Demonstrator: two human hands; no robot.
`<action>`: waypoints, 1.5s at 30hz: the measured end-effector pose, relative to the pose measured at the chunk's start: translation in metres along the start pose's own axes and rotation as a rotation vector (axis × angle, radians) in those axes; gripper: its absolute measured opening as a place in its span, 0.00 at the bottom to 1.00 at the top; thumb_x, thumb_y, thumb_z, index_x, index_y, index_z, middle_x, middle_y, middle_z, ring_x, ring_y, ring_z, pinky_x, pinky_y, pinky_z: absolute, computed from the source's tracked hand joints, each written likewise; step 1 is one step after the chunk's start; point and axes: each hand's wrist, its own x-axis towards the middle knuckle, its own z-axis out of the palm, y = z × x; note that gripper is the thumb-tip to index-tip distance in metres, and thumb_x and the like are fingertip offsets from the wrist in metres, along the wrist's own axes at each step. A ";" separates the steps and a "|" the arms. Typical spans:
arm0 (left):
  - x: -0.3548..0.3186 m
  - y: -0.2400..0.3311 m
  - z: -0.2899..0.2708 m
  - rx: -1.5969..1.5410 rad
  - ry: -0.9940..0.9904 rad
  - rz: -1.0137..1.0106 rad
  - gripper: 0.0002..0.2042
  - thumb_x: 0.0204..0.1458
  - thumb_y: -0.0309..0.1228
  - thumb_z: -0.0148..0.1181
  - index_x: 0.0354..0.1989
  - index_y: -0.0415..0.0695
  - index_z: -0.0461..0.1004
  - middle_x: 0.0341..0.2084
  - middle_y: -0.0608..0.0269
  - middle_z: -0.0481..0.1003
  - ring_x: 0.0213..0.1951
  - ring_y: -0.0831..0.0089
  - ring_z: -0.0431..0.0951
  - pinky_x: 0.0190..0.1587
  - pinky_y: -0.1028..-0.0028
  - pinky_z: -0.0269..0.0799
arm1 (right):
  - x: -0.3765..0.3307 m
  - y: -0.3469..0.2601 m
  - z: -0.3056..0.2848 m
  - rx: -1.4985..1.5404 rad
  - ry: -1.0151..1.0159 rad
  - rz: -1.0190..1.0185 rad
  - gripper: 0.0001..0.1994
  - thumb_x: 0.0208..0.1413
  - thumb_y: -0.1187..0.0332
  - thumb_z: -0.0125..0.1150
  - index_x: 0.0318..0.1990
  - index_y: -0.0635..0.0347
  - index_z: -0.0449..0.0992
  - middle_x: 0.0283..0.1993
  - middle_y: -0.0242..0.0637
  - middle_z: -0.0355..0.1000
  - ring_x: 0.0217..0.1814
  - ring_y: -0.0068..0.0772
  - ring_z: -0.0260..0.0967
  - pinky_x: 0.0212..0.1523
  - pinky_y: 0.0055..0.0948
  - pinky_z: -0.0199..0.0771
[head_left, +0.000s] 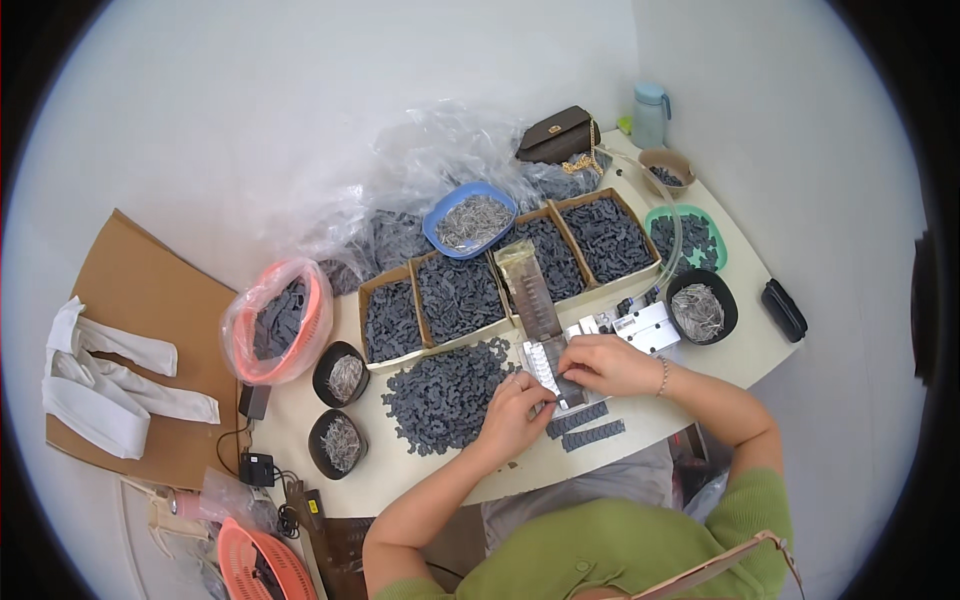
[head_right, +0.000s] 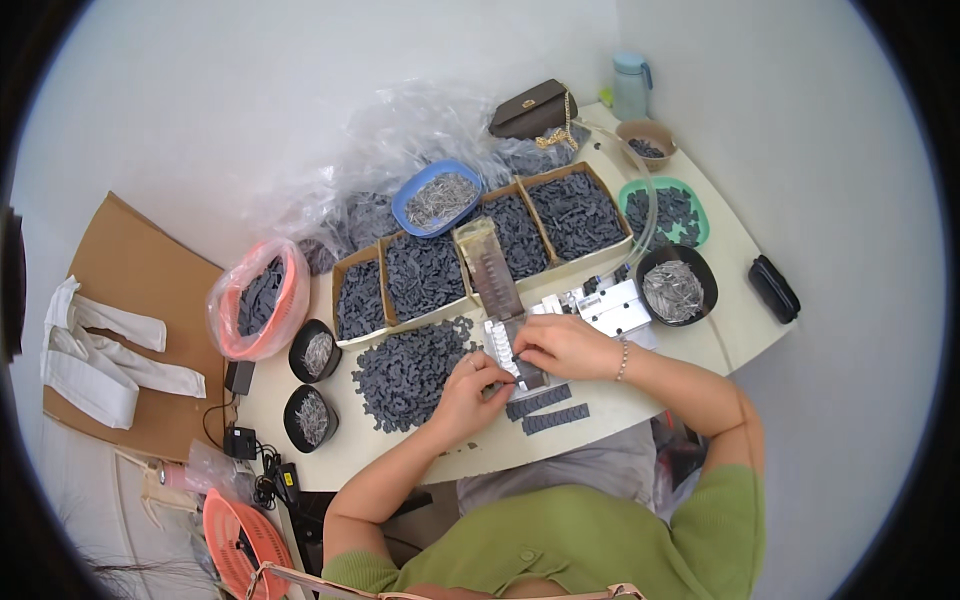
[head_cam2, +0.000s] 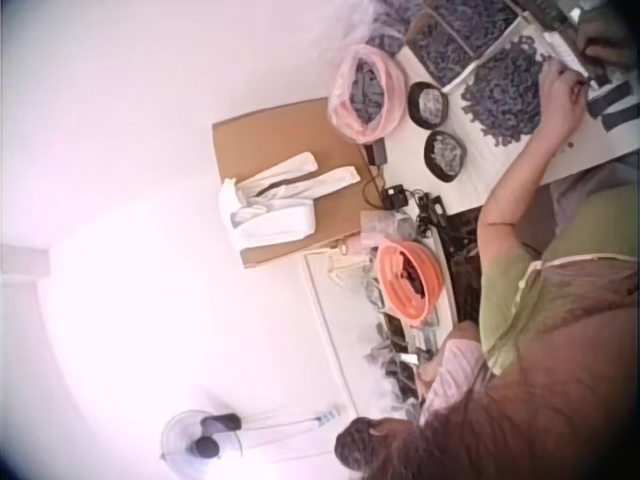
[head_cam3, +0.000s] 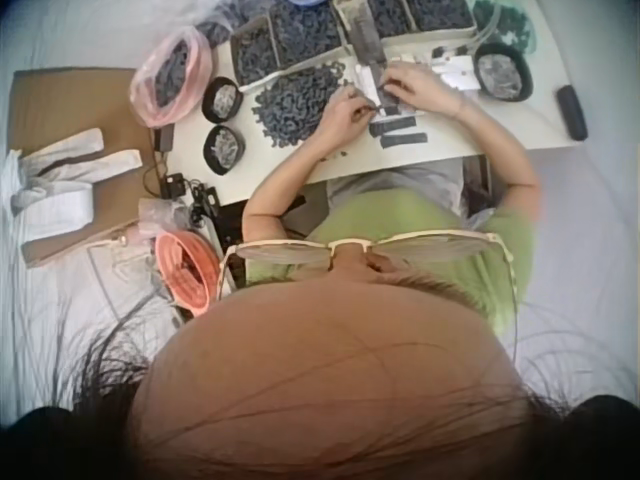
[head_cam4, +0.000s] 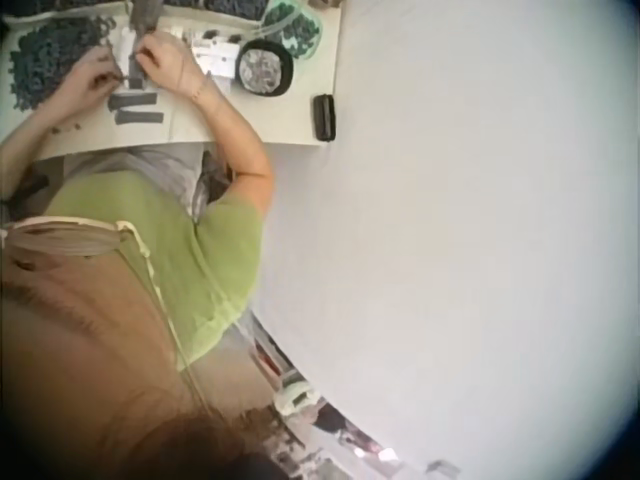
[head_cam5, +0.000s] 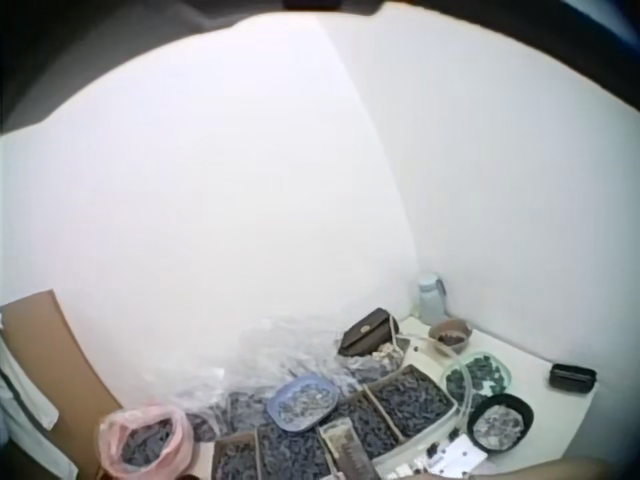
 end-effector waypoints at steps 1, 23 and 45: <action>0.000 0.000 0.002 -0.037 -0.008 -0.031 0.06 0.41 0.23 0.65 0.29 0.41 0.78 0.28 0.60 0.72 0.35 0.62 0.72 0.39 0.68 0.67 | -0.001 0.002 0.005 -0.035 0.002 -0.032 0.05 0.51 0.70 0.60 0.36 0.59 0.75 0.33 0.37 0.69 0.37 0.39 0.70 0.36 0.33 0.71; 0.115 -0.089 -0.059 0.631 0.050 0.039 0.05 0.42 0.24 0.60 0.28 0.40 0.79 0.28 0.56 0.75 0.36 0.57 0.75 0.41 0.61 0.73 | 0.022 0.010 -0.012 -0.462 0.044 -0.081 0.10 0.43 0.73 0.58 0.36 0.57 0.77 0.33 0.34 0.73 0.38 0.36 0.69 0.38 0.33 0.71; -0.010 0.019 0.013 0.759 -0.009 0.437 0.20 0.38 0.24 0.54 0.43 0.29 0.72 0.38 0.44 0.74 0.40 0.60 0.74 0.45 0.70 0.72 | 0.037 0.020 -0.008 -0.270 0.196 -0.052 0.07 0.44 0.72 0.59 0.33 0.58 0.75 0.34 0.37 0.70 0.40 0.42 0.69 0.39 0.36 0.71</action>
